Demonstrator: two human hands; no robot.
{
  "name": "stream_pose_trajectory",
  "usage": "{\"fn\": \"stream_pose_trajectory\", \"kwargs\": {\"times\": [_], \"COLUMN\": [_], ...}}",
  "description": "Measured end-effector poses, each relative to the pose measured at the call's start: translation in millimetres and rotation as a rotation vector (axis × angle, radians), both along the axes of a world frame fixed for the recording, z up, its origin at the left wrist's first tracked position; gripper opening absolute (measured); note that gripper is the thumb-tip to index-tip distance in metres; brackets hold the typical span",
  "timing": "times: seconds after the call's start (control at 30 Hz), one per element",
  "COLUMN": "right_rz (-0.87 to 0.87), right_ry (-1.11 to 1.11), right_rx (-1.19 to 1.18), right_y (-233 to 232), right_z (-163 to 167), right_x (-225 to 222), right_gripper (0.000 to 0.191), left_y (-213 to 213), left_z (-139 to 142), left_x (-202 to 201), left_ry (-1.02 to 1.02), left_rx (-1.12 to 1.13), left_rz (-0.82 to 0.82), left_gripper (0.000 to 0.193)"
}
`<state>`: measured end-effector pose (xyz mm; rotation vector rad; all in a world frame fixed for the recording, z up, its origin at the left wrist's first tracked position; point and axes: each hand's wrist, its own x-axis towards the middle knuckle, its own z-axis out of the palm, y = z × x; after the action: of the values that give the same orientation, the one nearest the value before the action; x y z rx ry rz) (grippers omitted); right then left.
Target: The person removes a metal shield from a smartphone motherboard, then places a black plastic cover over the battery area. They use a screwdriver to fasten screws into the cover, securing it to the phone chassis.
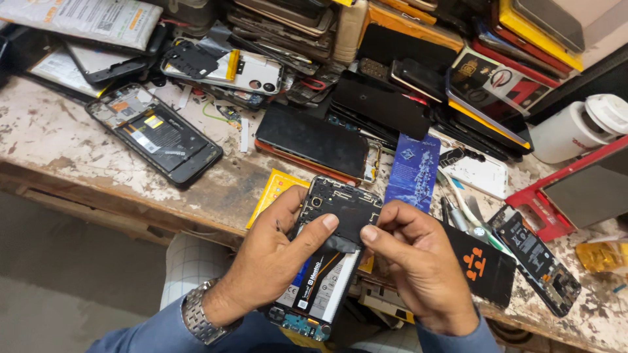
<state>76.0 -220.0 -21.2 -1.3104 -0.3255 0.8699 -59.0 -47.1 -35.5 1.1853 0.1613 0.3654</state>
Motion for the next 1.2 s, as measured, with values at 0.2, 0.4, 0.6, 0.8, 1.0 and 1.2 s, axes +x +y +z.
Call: {"fn": "stream_pose_trajectory", "kwargs": {"times": [0.2, 0.4, 0.6, 0.8, 1.0, 1.2], "right_rz": [-0.012, -0.073, -0.065, -0.038, 0.135, 0.086], "right_ry": [-0.021, 0.046, -0.077, -0.251, -0.449, -0.403], "right_rx": [-0.036, 0.008, 0.118, -0.092, -0.204, -0.143], "right_y": [3.0, 6.1, 9.4, 17.4, 19.3, 19.0], "right_z": [3.1, 13.3, 9.3, 23.0, 44.5, 36.7], "right_x": [-5.1, -0.2, -2.0, -6.9, -4.1, -5.9], "right_gripper": [0.01, 0.006, 0.005, 0.024, 0.021, 0.015], "left_y": [1.5, -0.6, -3.5, -0.1, -5.8, -7.5], "left_z": [-0.7, -1.9, 4.5, 17.5, 26.7, 31.6], "left_x": [-1.5, -5.1, -4.5, -13.6, -16.4, -13.7], "left_ry": [0.023, -0.017, 0.008, 0.099, 0.048, 0.03], "left_rx": [-0.01, 0.05, 0.058, 0.338, 0.697, 0.807], "left_rz": [0.001, -0.02, -0.022, 0.01, 0.036, 0.063], "left_gripper": [0.031, 0.027, 0.025, 0.025, 0.028, 0.027]}}
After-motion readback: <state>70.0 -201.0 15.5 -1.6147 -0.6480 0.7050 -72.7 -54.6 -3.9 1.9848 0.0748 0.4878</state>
